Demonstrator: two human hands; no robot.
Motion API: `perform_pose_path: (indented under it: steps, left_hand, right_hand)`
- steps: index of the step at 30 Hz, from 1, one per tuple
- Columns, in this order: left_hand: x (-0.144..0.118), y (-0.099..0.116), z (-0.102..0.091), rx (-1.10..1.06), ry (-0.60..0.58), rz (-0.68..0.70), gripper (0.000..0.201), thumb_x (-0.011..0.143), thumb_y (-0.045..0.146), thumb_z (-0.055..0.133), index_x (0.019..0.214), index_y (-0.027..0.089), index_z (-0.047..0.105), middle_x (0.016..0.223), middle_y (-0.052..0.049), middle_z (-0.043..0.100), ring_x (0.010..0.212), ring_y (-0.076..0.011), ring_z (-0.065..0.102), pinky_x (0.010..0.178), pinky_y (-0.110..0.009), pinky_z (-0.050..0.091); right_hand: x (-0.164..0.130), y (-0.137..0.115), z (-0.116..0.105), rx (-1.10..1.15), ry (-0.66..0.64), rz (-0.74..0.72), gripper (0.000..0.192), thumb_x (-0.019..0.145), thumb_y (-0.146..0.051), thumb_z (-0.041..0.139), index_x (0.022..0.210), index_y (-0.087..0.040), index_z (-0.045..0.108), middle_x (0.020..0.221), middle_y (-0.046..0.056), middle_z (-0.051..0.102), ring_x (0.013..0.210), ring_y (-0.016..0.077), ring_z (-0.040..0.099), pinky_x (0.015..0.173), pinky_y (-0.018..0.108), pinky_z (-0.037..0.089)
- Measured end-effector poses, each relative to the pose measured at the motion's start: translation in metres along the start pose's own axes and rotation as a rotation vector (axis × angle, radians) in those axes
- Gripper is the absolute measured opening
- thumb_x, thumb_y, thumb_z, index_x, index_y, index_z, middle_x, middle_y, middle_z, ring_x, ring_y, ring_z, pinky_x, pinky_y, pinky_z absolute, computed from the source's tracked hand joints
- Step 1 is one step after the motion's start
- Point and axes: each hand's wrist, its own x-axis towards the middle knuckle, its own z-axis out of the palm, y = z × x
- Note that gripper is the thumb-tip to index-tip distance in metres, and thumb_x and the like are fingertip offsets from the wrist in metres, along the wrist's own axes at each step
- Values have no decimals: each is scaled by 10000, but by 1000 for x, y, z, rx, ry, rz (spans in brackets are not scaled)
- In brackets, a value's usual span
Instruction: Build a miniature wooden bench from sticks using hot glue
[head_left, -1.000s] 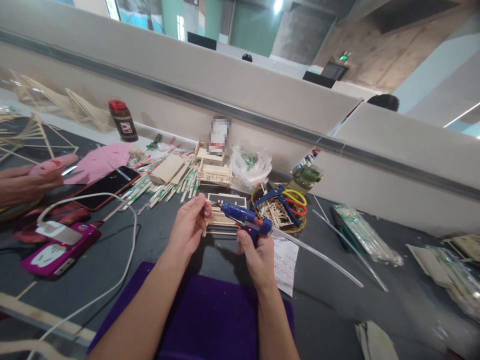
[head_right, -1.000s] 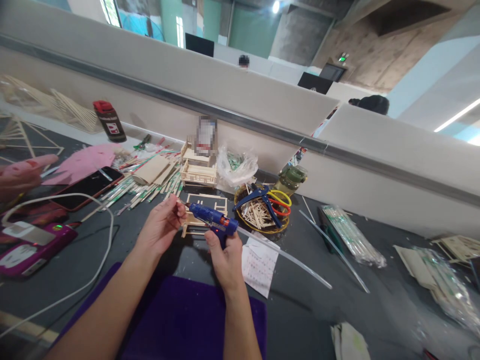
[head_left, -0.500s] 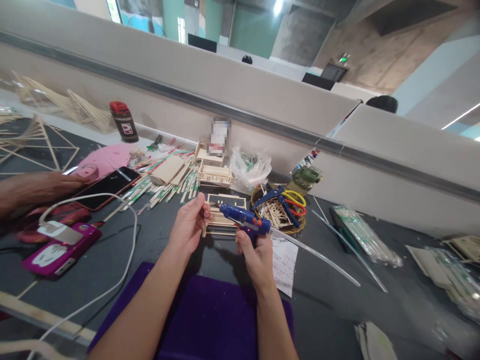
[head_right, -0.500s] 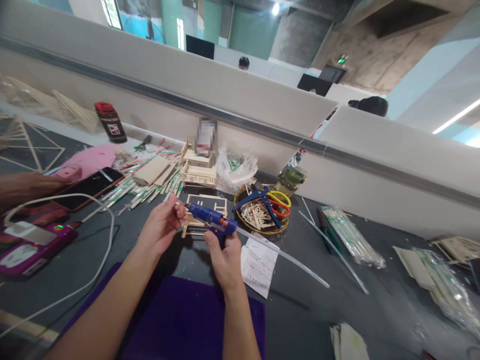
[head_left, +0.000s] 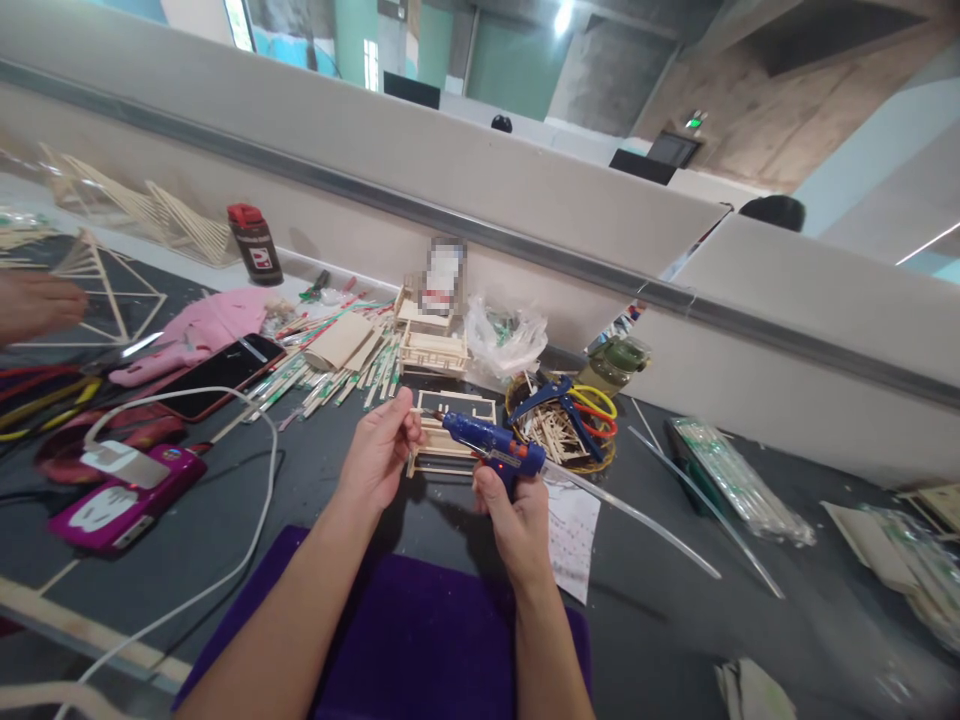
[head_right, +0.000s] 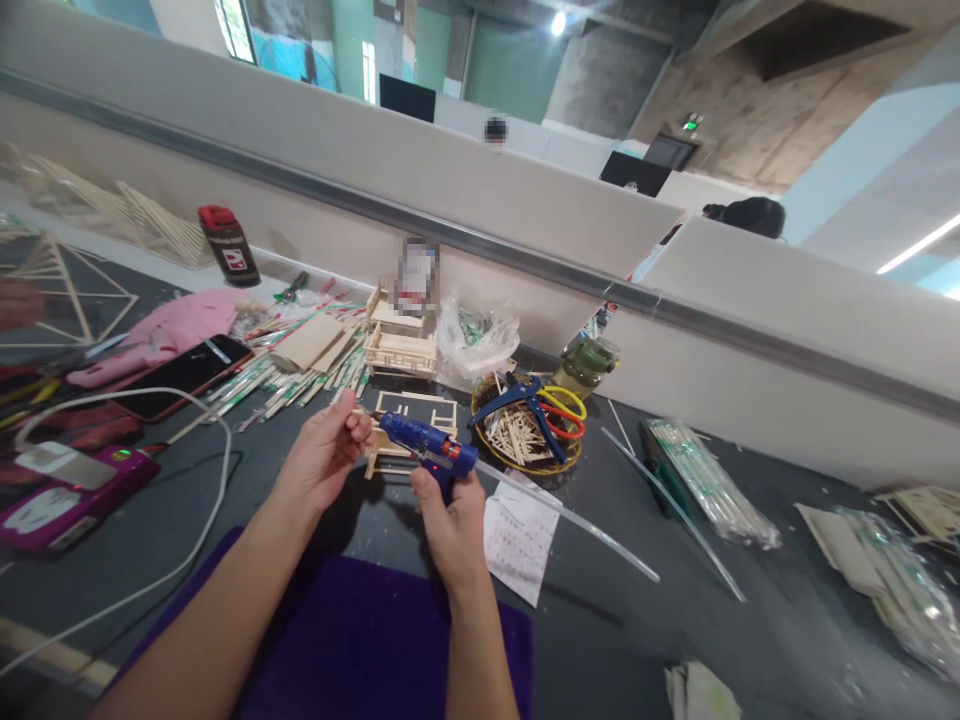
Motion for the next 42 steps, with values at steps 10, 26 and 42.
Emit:
perform_pose_path:
  steps: [10, 26, 42]
  left_hand:
    - [2, -1, -3, 17, -24, 7, 463, 662, 440, 815, 512, 160, 478, 481, 38, 472, 463, -75, 442, 501, -214, 410]
    - [4, -1, -8, 6, 0, 51, 362, 665, 418, 821, 659, 136, 594, 606, 30, 543, 521, -51, 445, 502, -167, 393]
    - [5, -2, -6, 138, 0, 185, 307, 575, 272, 873, 830, 160, 745, 777, -17, 692, 590, -50, 537, 560, -158, 444]
  right_hand:
    - [1, -5, 1, 21, -23, -14, 329, 828, -480, 633, 694, -181, 599, 598, -3, 542, 505, 114, 492, 478, 241, 440]
    - [1, -7, 0, 199, -113, -10, 224, 870, -394, 634, 865, -171, 655, 812, 41, 688, 505, 81, 483, 485, 231, 435]
    - [-44, -31, -97, 357, 325, 341, 327, 633, -351, 832, 782, -165, 608, 611, -33, 567, 540, 92, 537, 505, 192, 436]
